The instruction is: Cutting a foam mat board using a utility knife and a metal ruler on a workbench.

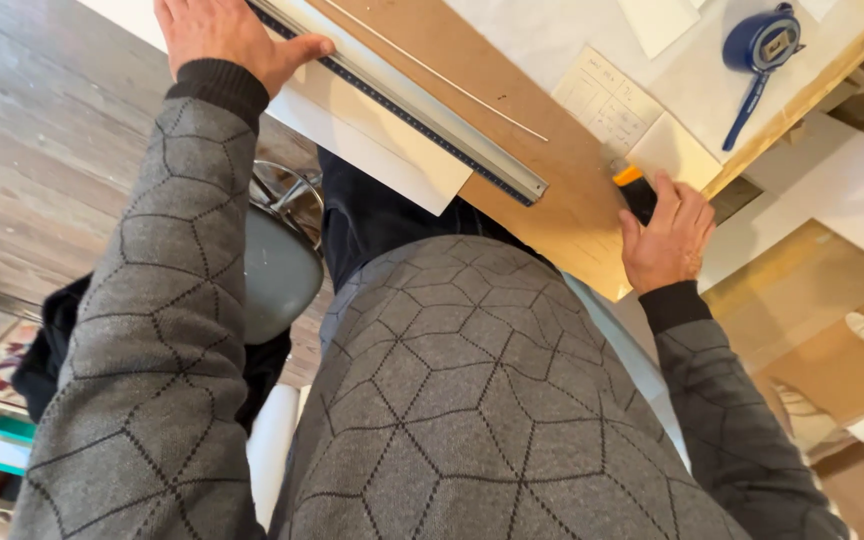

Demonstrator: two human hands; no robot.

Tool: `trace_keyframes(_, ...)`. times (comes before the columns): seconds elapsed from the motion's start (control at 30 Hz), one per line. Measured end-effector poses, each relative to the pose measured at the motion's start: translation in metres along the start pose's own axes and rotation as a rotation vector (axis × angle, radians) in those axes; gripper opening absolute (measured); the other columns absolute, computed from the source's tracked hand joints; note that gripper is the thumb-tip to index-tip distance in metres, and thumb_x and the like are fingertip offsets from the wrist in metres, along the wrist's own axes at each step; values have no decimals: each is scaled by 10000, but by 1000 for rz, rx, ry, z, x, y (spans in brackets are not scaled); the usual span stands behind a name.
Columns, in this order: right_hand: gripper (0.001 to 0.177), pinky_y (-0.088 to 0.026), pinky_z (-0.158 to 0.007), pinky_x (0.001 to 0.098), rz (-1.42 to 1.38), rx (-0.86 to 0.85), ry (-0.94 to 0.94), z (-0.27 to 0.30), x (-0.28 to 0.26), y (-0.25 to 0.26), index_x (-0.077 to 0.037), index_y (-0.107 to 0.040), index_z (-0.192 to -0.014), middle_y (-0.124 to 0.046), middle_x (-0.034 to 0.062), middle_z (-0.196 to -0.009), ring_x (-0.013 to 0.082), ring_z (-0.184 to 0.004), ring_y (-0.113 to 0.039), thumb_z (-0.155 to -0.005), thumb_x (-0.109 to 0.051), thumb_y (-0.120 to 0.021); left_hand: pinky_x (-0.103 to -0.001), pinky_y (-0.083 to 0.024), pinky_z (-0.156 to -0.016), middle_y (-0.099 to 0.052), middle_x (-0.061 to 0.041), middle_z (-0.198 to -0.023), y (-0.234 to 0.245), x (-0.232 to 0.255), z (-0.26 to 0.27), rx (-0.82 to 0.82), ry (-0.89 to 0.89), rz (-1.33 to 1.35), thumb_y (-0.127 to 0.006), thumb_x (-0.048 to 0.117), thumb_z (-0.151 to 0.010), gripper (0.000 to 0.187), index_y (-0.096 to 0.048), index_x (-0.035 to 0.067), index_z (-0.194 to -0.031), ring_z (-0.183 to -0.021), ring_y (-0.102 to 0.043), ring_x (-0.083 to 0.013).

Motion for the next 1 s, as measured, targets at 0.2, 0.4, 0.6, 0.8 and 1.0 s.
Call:
trace_keyframes(0.2,390,-463,-960,455,-54,186,-55,-48,-52,-13,-68,-655,-1296,-598,120,-1184,336,-1104,-572,-967,-150,-846,-568,-212,-1239,-249,-414,-1583,-2,-4,1,-5,112,50,-772,924,-790,1449,-211,-164,-1564,-1491,-216,-547)
trace_keyframes(0.4,265,-464,-930,441,-158,259,74,-100,-94,-42,-111,-680,-1141,-608,102,-1144,328,-1073,-576,-928,-153,-832,-530,-149,-1289,-26,-454,-1608,7,-2,-4,-84,197,35,-754,897,-704,1553,-31,-185,-1552,-1535,-43,-551)
trace_keyframes(0.6,175,-431,-926,465,-70,252,38,-115,-99,-49,-109,-622,-1021,-597,78,-1105,322,-1065,-570,-970,-120,-789,-532,-242,-1244,-61,-410,-1615,33,-4,9,17,120,153,-801,869,-662,1527,-117,-175,-1542,-1527,-137,-536)
trace_keyframes(0.8,111,-421,-1001,477,-109,346,-67,-153,-127,-23,-55,-597,-1048,-597,114,-1128,335,-1084,-559,-1052,-75,-707,-543,-260,-1221,-103,-376,-1625,34,-22,12,42,6,140,-759,803,-775,1356,-171,-121,-1575,-1522,-197,-500)
trace_keyframes(1.0,81,-441,-969,443,-125,490,-10,-251,-165,13,-38,-602,-1042,-572,136,-1077,339,-1049,-563,-1009,-58,-674,-550,-247,-1219,-151,-350,-1626,30,-39,15,19,-41,170,-768,733,-795,1266,-197,-75,-1585,-1495,-233,-473)
Point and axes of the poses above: each hand's wrist, its own z-axis away from the middle knuckle, its own y-axis out of the back of the hand, x = y × z, the point moved 2 cm from there along -z, towards the middle knuckle
